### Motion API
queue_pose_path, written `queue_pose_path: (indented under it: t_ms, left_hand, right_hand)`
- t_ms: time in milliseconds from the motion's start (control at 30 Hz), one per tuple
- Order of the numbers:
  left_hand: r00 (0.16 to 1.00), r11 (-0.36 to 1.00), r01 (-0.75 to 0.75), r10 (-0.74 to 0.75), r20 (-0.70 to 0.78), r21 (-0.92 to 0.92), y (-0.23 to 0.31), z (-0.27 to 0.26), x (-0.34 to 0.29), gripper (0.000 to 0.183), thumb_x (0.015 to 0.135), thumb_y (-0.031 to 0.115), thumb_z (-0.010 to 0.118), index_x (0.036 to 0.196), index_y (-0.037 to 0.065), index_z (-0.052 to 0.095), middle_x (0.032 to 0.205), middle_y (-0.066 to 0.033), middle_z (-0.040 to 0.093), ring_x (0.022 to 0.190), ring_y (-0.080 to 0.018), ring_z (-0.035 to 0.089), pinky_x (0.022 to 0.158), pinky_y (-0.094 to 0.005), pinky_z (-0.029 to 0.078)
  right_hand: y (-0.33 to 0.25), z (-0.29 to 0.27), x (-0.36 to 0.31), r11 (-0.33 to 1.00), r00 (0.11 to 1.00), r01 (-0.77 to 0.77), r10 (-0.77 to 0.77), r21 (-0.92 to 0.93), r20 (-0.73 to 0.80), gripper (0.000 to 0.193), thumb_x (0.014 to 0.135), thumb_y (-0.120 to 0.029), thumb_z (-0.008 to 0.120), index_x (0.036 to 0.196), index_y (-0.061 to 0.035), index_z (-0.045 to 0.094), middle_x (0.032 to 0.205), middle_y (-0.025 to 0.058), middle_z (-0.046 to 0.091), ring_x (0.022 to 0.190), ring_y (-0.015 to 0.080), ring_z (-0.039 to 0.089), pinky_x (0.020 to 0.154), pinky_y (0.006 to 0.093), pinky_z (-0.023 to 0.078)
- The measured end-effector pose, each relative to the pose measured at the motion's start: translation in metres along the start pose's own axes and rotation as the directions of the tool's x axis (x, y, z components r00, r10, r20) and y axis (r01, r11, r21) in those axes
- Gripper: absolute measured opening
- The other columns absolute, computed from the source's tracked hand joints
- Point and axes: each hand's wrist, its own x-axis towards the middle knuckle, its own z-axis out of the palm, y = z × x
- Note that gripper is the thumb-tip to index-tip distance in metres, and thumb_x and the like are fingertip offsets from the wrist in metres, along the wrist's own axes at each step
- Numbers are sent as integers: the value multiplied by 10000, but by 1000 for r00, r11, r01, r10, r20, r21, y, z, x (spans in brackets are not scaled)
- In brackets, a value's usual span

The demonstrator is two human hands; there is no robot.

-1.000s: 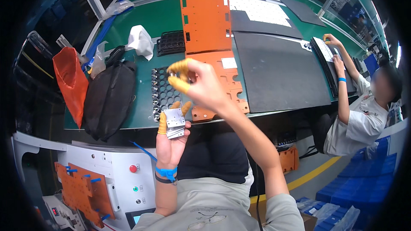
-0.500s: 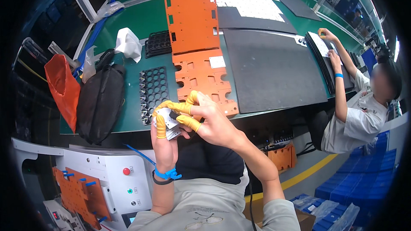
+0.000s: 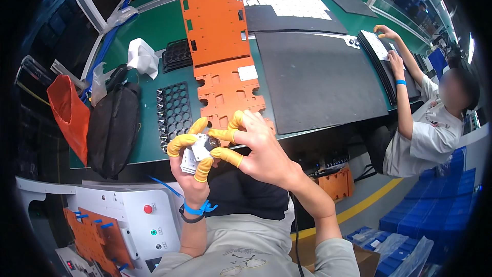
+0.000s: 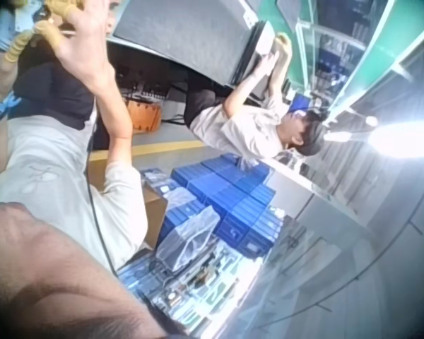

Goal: The person assembles small electronic components by placing circular parts onto square metal plates and inserting them into an orange fixture. They repeatedly pick parts from a tray, align them, and secure them into the fixture while a coworker works nearby.

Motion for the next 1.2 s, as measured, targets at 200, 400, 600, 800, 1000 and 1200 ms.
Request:
queue_pose_path:
  t_ms: [200, 400, 600, 800, 1000, 1200]
  left_hand:
    - [994, 996, -83, 81, 74, 20, 1, 2, 2, 494, 844, 122, 795, 1215, 42, 480, 1379, -311, 511, 1318, -350, 513, 1074, -418, 433]
    - [994, 994, 105, -106, -8, -23, 1, 4, -4, 510, 859, 164, 788, 1242, 39, 475, 1364, -275, 537, 1256, -301, 561, 1052, -396, 448]
    - [981, 978, 195, -195, 11, -69, 0, 4, -4, 514, 862, 176, 791, 1241, 43, 472, 1359, -252, 549, 1155, -234, 613, 957, -344, 507]
    - [972, 949, 237, -229, 58, -209, -8, 9, 0, 482, 907, 257, 743, 1251, 72, 461, 1350, -212, 572, 909, -119, 642, 646, -188, 506]
    - [938, 873, 318, -347, -15, -371, -17, 21, 11, 432, 964, 332, 661, 1262, 93, 459, 1327, -183, 599, 819, -89, 622, 576, -199, 463]
    - [904, 833, 408, -427, 36, -374, -24, 30, 8, 439, 1017, 326, 573, 1351, 70, 450, 1141, -94, 637, 804, -90, 608, 544, -204, 448]
  right_hand:
    - [0, -4, -4, 991, 996, 94, -94, -95, 10, 362, 760, -224, 813, 1091, -95, 742, 884, 82, 534, 839, 264, 509, 758, 382, 391]
    - [-3, 1, -9, 979, 996, 93, -93, -180, 8, 319, 787, -196, 792, 1082, -89, 735, 904, 78, 537, 856, 263, 527, 775, 388, 392]
    - [4, -4, -10, 993, 995, -99, 97, 71, 26, 286, 807, -174, 786, 1075, -89, 735, 869, 75, 540, 842, 249, 536, 785, 371, 389]
    - [10, -2, -18, 998, 996, -58, 59, 16, -70, 349, 787, -188, 803, 1109, -80, 723, 849, 73, 539, 819, 249, 524, 782, 369, 392]
    - [7, 8, -20, 961, 974, 83, -133, -263, -181, 469, 673, -176, 845, 1095, -13, 721, 862, 84, 532, 797, 269, 525, 746, 384, 424]
    - [24, 21, -23, 851, 875, 135, -343, -507, -343, 500, 590, -150, 827, 1058, -3, 726, 866, 72, 547, 747, 263, 544, 701, 380, 453]
